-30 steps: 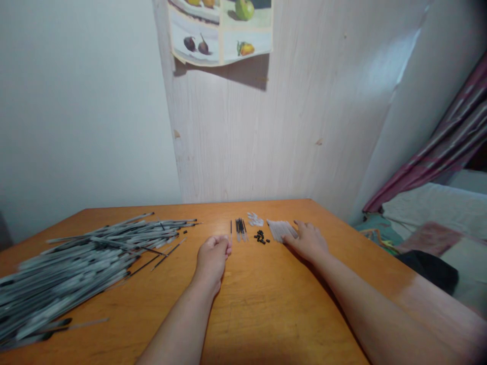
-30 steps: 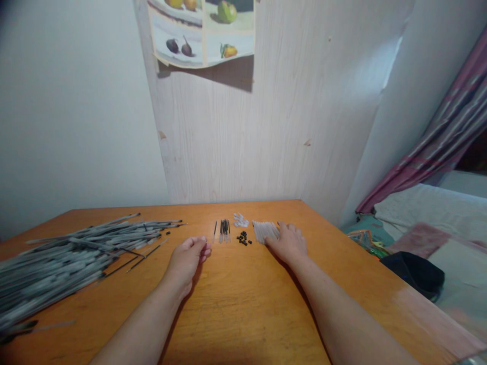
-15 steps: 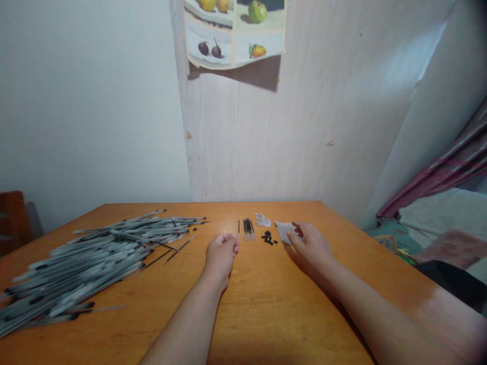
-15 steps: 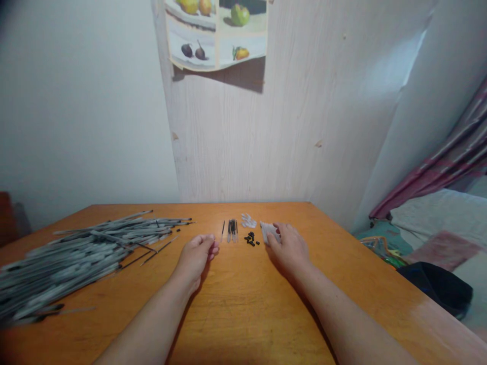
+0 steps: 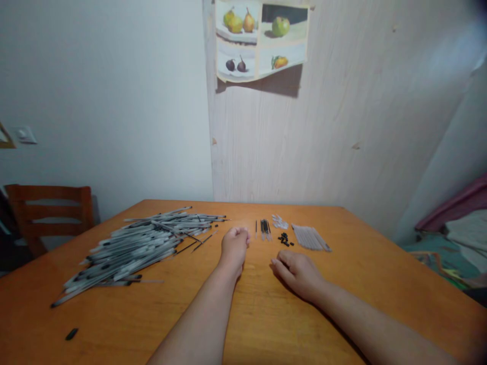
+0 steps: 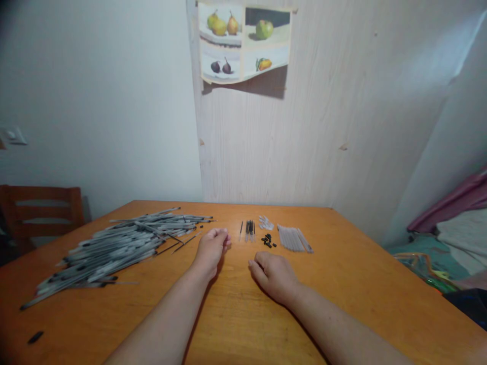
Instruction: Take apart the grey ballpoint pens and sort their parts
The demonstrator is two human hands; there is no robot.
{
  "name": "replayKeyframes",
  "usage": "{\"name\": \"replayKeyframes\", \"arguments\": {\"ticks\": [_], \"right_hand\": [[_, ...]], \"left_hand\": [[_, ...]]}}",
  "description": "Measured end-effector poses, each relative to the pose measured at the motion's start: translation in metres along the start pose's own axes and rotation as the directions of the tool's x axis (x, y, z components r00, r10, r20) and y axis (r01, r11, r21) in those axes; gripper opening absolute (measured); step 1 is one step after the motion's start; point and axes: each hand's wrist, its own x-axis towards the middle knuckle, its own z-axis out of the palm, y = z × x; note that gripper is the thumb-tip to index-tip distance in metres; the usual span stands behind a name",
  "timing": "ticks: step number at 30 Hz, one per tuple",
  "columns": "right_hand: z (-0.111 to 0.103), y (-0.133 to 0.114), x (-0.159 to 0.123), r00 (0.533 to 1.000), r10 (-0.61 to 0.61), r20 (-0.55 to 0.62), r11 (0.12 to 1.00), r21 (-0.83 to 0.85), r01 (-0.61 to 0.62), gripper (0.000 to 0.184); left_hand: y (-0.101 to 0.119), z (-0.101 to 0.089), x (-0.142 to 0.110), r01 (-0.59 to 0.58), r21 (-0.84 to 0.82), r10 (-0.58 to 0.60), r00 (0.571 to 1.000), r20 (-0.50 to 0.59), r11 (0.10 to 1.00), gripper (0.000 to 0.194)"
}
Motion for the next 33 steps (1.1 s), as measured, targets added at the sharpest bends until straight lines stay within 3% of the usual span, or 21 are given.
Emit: {"name": "replayKeyframes", "arguments": {"ticks": [7,12,15,19,20,23,25,29,33], "right_hand": [[0.001,-0.001,0.001,0.999,-0.047,0.006,0.995,-0.085,0.047,0.037],[0.000,-0.001,0.001,0.999,-0.040,0.017,0.995,-0.088,0.041,0.039],[0.001,0.000,0.001,0.999,-0.044,0.023,0.996,-0.079,0.046,0.038],[0.004,0.003,0.002,0.999,-0.049,0.024,0.995,-0.081,0.051,0.039],[0.004,0.003,0.002,0.998,-0.051,0.027,0.995,-0.080,0.053,0.039],[0.005,0.005,0.003,0.998,-0.054,0.032,0.995,-0.082,0.056,0.039],[0.005,0.004,0.004,0.998,-0.051,0.028,0.995,-0.084,0.053,0.039],[0.003,0.001,0.004,0.999,-0.038,0.023,0.995,-0.090,0.040,0.038],[0.002,-0.001,0.004,0.999,-0.040,0.015,0.995,-0.096,0.041,0.038]], "left_hand": [[0.003,-0.002,0.002,-0.117,0.122,0.126,0.990,-0.066,0.986,0.022],[0.014,-0.015,0.009,-0.152,0.293,0.193,0.974,-0.115,0.944,0.020],[0.022,-0.034,0.014,-0.150,0.435,0.233,0.962,-0.144,0.888,0.018],[0.034,-0.076,0.012,-0.122,0.610,0.279,0.946,-0.168,0.783,0.013],[0.036,-0.089,0.010,-0.111,0.663,0.294,0.940,-0.171,0.740,0.013],[0.041,-0.124,0.004,-0.025,0.945,0.393,0.913,-0.112,0.327,0.024],[0.044,-0.146,0.000,0.024,0.987,0.424,0.901,-0.090,0.159,0.028],[0.050,-0.178,-0.002,0.100,0.994,0.443,0.894,-0.074,-0.035,0.031],[0.052,-0.197,-0.001,0.109,0.980,0.442,0.897,-0.024,-0.167,0.032]]}}
